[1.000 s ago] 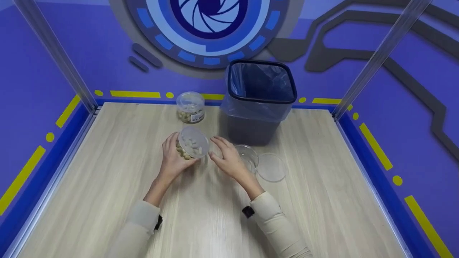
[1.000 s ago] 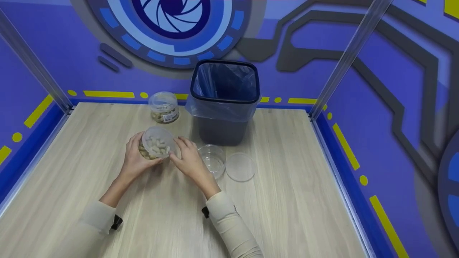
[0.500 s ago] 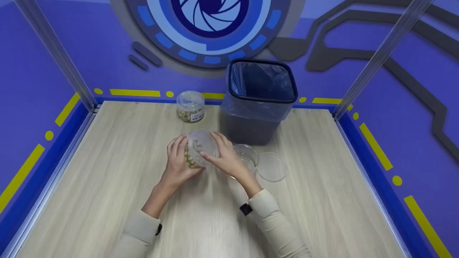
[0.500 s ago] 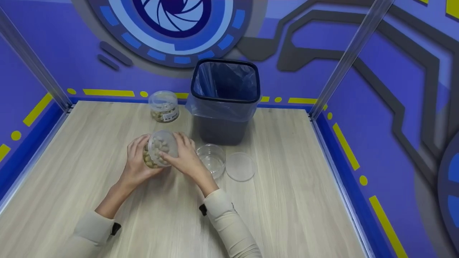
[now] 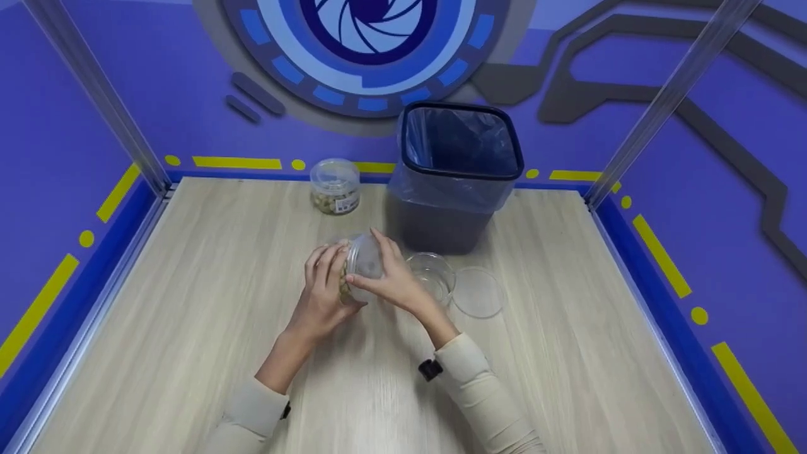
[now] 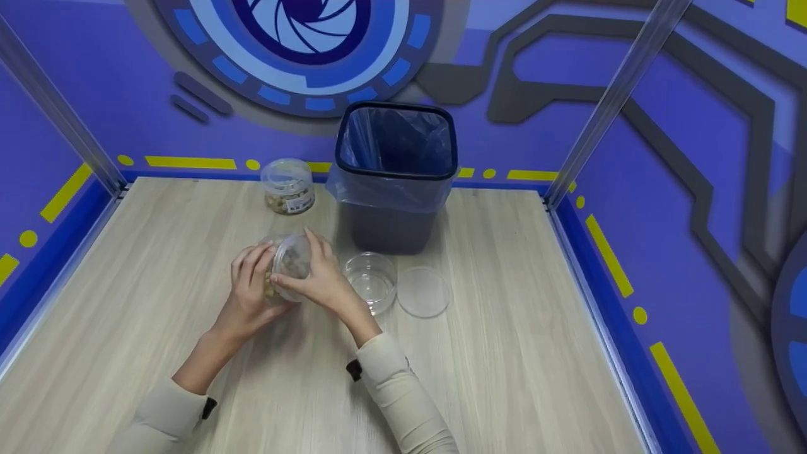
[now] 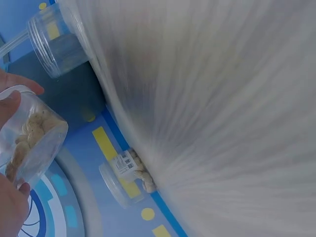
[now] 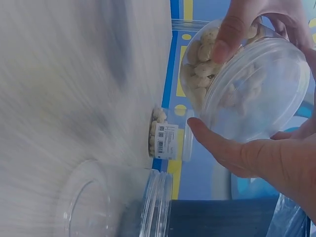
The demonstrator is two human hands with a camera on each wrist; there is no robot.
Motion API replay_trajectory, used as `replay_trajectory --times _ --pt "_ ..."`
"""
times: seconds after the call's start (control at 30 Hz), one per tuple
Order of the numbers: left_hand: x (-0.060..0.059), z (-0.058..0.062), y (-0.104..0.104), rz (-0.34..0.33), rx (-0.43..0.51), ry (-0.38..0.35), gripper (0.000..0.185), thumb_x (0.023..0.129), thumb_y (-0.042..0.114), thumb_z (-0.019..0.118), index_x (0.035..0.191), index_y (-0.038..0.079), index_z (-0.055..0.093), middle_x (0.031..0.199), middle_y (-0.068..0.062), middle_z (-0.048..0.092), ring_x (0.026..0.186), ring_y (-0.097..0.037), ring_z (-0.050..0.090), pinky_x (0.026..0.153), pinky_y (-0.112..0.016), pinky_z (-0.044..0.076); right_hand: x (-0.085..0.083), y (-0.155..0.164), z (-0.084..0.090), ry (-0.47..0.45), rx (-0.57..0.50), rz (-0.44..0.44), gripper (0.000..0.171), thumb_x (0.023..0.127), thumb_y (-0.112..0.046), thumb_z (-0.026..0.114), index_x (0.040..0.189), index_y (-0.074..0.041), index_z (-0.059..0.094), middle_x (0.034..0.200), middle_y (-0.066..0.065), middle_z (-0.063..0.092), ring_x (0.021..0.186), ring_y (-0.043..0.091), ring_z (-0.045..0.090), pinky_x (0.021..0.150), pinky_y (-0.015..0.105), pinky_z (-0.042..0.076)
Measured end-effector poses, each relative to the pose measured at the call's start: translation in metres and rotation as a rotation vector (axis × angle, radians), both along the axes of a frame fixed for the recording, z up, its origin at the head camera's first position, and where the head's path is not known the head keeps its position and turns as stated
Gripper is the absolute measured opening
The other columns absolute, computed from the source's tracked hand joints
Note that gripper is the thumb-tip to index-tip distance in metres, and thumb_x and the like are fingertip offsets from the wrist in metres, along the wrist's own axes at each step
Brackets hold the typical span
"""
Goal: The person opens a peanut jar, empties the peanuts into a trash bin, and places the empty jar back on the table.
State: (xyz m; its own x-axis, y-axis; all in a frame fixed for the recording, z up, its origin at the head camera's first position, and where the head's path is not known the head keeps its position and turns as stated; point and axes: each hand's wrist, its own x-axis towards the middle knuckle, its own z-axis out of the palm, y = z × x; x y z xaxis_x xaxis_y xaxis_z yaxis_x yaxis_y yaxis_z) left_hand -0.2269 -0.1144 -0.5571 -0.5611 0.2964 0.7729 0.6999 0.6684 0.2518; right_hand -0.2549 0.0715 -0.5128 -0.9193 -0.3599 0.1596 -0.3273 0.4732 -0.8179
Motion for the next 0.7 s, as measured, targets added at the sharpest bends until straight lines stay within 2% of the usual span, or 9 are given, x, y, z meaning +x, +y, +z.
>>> replay_trajectory --times 0.17,0.3,0.37,0.57,0.7 --pt "0.003 0.0 0.002 0.032 -0.071 -0.077 0.116 0.056 0.02 0.101 0.15 -0.002 0.036 0.151 -0.024 0.037 0.139 -0.044 0.031 0.11 -0.051 0.042 0.001 0.001 -0.004 0.029 0.012 -0.023 0.105 0.08 -0.048 0.082 0.16 -0.008 0.026 0.156 0.023 0.034 0.137 0.04 0.043 0.112 0.053 0.041" --pt "0.005 -0.001 0.002 0.032 -0.104 -0.159 0.125 0.055 0.018 0.102 0.155 -0.002 0.029 0.156 -0.024 0.033 0.144 -0.046 0.028 0.112 -0.053 0.041 0.004 0.002 -0.009 0.044 0.041 0.005 0.105 0.079 -0.047 0.083 0.16 -0.009 0.027 0.155 0.022 0.034 0.14 0.04 0.04 0.113 0.055 0.038" --pt "0.006 -0.002 0.001 0.03 -0.109 -0.174 0.125 0.055 0.018 0.102 0.155 -0.003 0.029 0.156 -0.024 0.035 0.145 -0.046 0.029 0.113 -0.054 0.041 0.005 0.003 -0.012 0.039 0.044 0.029 0.105 0.079 -0.046 0.083 0.16 -0.008 0.027 0.155 0.022 0.033 0.141 0.04 0.039 0.115 0.056 0.037" --pt "0.007 -0.004 -0.001 0.058 -0.131 -0.151 0.117 0.057 0.029 0.1 0.15 -0.003 0.037 0.15 -0.021 0.044 0.142 -0.041 0.037 0.111 -0.048 0.044 0.006 0.002 -0.016 0.034 0.027 0.056 0.105 0.075 -0.043 0.086 0.158 -0.008 0.031 0.154 0.019 0.037 0.142 0.037 0.039 0.115 0.054 0.036" --pt "0.005 -0.002 -0.002 0.084 -0.134 -0.134 0.111 0.06 0.031 0.097 0.148 -0.002 0.04 0.147 -0.018 0.047 0.138 -0.037 0.041 0.109 -0.046 0.047 0.006 0.0 -0.015 0.058 0.039 0.048 0.106 0.072 -0.044 0.087 0.157 -0.01 0.034 0.153 0.019 0.039 0.139 0.036 0.043 0.113 0.053 0.04"
